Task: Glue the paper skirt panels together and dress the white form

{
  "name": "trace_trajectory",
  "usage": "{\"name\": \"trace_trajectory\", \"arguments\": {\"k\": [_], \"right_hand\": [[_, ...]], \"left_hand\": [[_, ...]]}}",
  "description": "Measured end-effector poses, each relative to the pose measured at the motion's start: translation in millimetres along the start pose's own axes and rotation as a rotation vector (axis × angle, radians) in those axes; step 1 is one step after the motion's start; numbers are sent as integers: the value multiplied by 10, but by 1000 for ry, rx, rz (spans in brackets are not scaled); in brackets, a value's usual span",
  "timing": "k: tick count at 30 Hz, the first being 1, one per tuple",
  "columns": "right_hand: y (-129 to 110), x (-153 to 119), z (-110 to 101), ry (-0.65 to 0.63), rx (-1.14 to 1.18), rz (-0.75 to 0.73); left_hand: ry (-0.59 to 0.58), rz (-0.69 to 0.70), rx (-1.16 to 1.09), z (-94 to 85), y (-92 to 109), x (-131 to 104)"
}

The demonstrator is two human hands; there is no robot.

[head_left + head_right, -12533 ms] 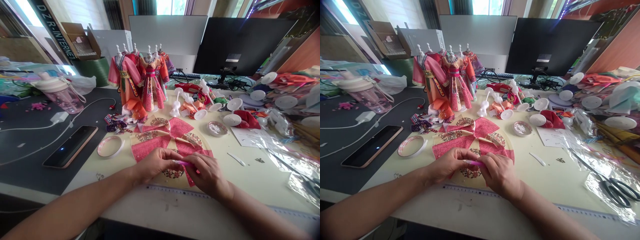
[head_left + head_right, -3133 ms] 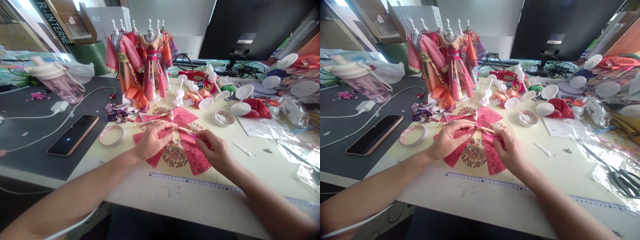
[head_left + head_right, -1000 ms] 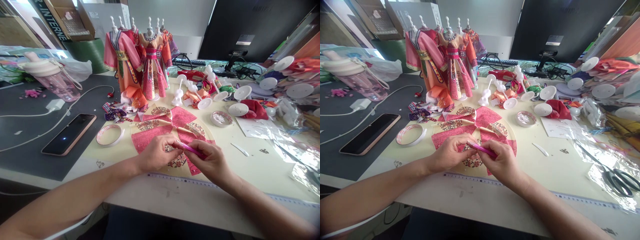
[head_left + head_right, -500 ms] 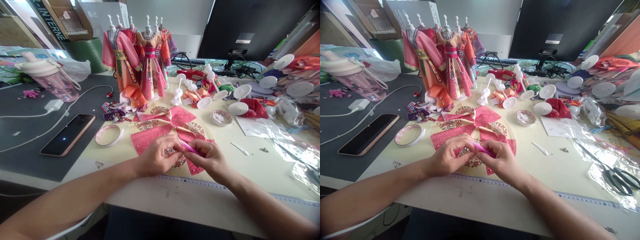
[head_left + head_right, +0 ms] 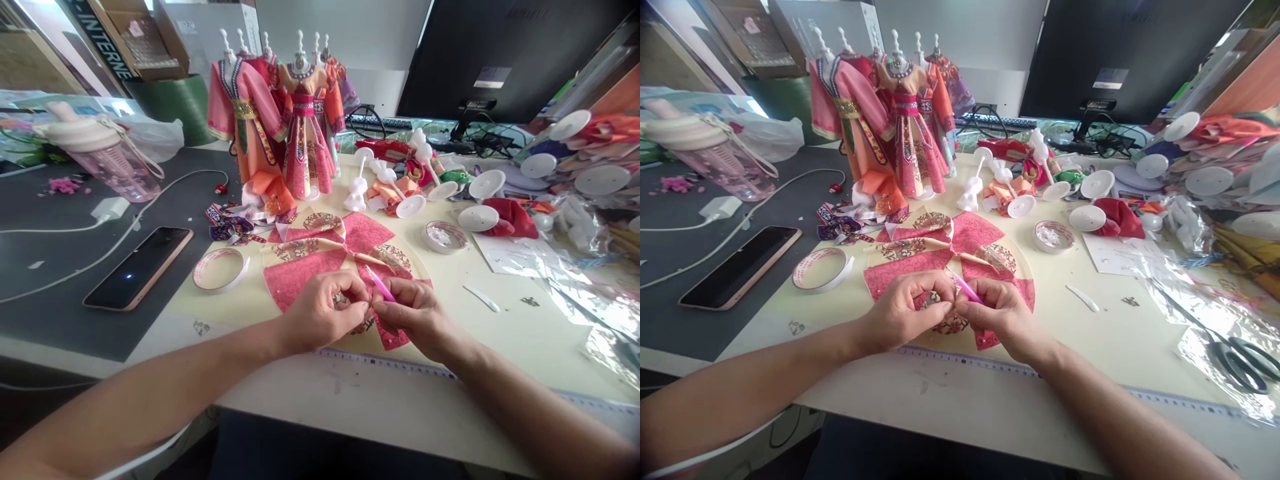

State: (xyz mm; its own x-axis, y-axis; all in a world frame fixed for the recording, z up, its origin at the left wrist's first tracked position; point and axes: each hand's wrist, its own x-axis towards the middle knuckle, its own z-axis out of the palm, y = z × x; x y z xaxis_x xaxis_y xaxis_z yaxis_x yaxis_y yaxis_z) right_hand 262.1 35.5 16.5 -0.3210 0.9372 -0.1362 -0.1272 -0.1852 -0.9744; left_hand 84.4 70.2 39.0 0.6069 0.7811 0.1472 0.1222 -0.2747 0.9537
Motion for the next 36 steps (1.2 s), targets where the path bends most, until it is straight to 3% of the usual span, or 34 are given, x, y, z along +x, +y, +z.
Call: {"name": "trace_trajectory", "arguments": {"k": [6, 9, 11, 14, 25, 36], "right_hand": [[-50, -62, 40, -82, 12, -27], [-58, -40, 29, 36, 42, -27], [-50, 0, 3, 138, 96, -19], [-32, 47, -29, 185, 174, 11], [-19, 17, 38, 93, 242, 63], [-29, -15, 50, 25, 257, 116]], "left_hand": [[134, -53, 57, -117, -150, 76], [193, -42, 34, -168, -189, 112], [203, 4, 11, -153, -173, 106], [256, 87, 59, -94, -142, 71], [372, 599, 501, -57, -237, 48], [396, 728, 787, -76, -243, 44]]}}
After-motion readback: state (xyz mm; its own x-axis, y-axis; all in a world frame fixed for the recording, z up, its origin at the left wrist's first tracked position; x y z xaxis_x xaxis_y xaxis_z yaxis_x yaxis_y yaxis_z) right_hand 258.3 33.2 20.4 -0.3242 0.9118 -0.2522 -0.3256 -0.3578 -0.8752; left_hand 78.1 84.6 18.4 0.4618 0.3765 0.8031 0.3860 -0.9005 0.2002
